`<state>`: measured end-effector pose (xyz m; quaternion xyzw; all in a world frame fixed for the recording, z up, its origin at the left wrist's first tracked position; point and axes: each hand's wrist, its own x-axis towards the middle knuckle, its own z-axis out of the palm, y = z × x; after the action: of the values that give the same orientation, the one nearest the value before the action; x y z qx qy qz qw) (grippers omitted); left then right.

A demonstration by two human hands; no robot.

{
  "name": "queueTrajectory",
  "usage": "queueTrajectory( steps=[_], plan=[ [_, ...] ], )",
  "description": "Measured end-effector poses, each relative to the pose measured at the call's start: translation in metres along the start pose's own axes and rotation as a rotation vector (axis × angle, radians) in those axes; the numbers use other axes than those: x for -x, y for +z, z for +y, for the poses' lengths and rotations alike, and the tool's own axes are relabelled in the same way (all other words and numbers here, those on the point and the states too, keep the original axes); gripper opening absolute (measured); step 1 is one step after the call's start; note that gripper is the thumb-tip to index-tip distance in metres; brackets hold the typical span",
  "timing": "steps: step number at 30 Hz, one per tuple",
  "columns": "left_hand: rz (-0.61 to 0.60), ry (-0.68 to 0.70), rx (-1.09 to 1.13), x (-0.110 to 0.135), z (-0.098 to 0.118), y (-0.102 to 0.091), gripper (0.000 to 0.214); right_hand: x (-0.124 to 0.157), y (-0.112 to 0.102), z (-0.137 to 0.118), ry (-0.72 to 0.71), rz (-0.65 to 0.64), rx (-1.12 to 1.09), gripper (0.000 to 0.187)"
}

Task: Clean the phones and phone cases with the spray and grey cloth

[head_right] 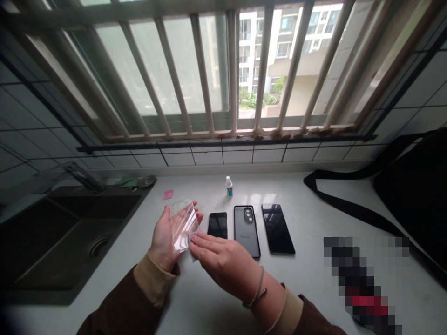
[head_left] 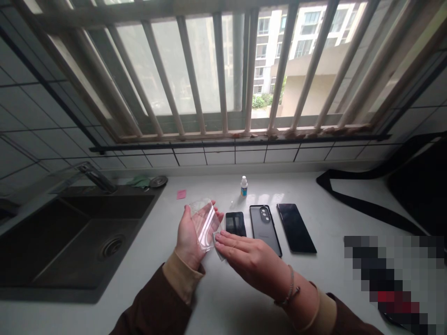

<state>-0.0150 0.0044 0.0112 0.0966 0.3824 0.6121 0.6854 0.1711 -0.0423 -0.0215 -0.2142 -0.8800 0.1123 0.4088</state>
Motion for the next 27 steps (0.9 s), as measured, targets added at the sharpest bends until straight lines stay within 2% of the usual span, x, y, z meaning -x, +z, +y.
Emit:
queueTrajectory(
  steps=[3,6,8,10,12,15,18,24,27],
  plan=[
    [-0.031,0.054,0.014,0.000,0.001,0.000,0.071,-0.001,-0.004,-0.005,0.195,0.075,-0.214,0.036],
    [-0.131,0.045,0.013,0.001,0.002,-0.001,0.075,-0.002,-0.008,-0.005,0.552,0.162,-0.476,0.025],
    [-0.180,0.017,0.008,0.002,0.002,-0.001,0.077,-0.002,-0.010,0.000,0.747,0.265,-0.647,0.026],
    [-0.217,-0.016,0.001,0.003,0.002,-0.001,0.078,-0.002,-0.012,0.007,0.846,0.393,-0.728,0.031],
    [-0.248,-0.043,-0.010,0.005,0.000,-0.001,0.079,-0.001,-0.013,0.013,0.875,0.489,-0.709,0.034],
    [-0.290,-0.075,-0.045,0.009,-0.007,0.001,0.078,0.000,-0.014,0.014,0.854,0.512,-0.640,0.032],
    [-0.323,-0.096,-0.108,0.015,-0.018,0.003,0.078,0.000,-0.013,0.008,0.761,0.447,-0.497,0.027],
    [-0.311,-0.116,-0.120,0.023,-0.033,0.006,0.073,-0.003,-0.003,-0.004,0.285,0.219,-0.150,0.033],
    [-0.259,-0.092,-0.118,0.020,-0.031,0.006,0.073,-0.005,-0.002,-0.007,0.188,0.143,-0.149,0.036]
  ],
)
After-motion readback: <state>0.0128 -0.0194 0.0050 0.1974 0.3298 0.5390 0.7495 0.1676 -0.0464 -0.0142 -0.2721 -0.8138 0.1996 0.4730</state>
